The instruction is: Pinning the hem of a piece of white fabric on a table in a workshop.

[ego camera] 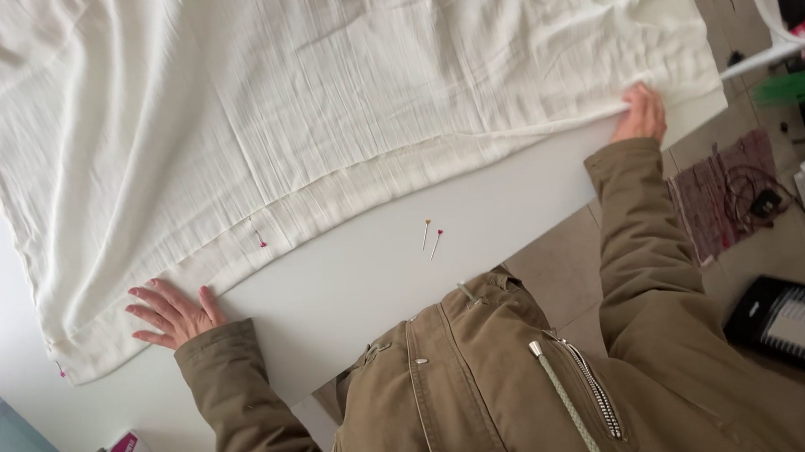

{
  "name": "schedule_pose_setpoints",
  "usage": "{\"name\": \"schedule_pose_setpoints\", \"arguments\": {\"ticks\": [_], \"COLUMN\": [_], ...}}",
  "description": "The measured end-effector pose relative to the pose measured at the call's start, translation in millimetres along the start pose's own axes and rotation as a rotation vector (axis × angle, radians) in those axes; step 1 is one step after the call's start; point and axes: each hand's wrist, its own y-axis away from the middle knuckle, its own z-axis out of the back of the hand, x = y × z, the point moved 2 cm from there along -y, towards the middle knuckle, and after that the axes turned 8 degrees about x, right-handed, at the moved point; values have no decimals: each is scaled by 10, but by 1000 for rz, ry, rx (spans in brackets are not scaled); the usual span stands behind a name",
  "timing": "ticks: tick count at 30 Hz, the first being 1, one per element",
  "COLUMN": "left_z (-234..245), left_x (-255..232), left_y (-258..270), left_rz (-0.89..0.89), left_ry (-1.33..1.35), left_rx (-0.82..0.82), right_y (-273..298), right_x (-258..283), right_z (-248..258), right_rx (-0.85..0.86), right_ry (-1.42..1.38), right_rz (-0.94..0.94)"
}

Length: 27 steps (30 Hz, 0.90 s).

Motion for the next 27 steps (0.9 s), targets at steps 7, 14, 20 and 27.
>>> {"name": "schedule_pose_setpoints", "arguments": {"ticks": [7,14,20,27], "left_z": [-21,321,1708,1210], "left_x": [109,-785,-4048,-4538], "left_y": [-48,-131,1700,2639], "left_rz": [20,-132,-1342,-2040], "left_ry": [-39,-34,938,1288], "left_rx": [-14,-170,270,700], "right_y": [-757,-1768,-2192,-1923], "right_x": [-1154,-610,-642,-1774], "right_z": [-561,144,-103,-476], "right_rx": [-201,-56,-88,-158], "right_ry": [-995,-573,-319,144], "right_rz": [-259,138,314,163]}}
